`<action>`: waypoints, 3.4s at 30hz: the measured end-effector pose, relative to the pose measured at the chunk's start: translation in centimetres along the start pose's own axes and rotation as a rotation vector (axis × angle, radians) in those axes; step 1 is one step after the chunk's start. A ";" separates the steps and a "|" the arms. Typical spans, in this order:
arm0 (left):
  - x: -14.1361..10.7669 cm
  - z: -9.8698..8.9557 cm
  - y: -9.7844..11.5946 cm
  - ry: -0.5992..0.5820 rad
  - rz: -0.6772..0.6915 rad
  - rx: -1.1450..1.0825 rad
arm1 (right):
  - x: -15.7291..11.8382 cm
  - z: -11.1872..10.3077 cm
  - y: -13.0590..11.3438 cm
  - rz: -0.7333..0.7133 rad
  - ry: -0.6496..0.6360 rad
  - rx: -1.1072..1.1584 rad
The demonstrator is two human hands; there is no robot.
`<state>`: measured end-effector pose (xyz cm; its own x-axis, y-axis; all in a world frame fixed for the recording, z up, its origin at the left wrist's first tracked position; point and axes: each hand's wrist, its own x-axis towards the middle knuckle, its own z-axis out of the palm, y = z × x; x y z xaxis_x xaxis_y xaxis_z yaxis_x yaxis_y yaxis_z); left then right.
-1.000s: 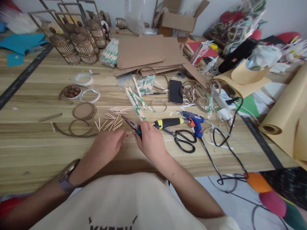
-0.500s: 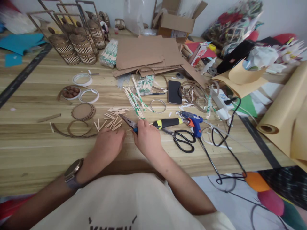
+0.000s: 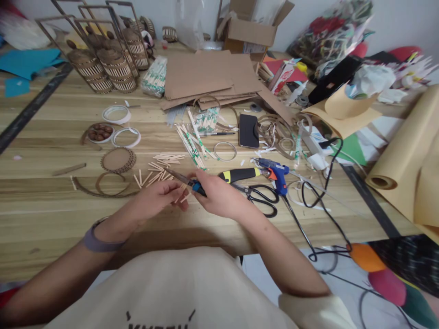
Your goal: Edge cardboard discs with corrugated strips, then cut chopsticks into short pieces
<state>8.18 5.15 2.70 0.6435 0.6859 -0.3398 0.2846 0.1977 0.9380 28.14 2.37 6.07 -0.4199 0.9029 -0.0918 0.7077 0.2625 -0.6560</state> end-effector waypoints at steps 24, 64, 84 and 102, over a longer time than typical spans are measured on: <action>0.9 0.7 -0.4 0.129 -0.097 -0.587 | -0.1 3.5 1.0 -0.068 0.388 -0.010; -1.3 1.6 0.8 -0.065 -0.016 -0.145 | -1.5 -1.5 -1.0 0.422 -0.362 0.625; -1.5 1.5 1.0 -0.045 -0.009 -0.059 | -1.7 -0.7 -0.9 0.343 -0.331 0.405; -1.6 1.6 1.0 -0.062 0.010 -0.093 | -1.9 -0.3 -0.8 0.334 -0.319 0.449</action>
<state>8.60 3.14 4.09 0.6897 0.6438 -0.3313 0.2128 0.2571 0.9427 28.54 0.51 7.06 -0.4153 0.7475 -0.5183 0.5521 -0.2457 -0.7968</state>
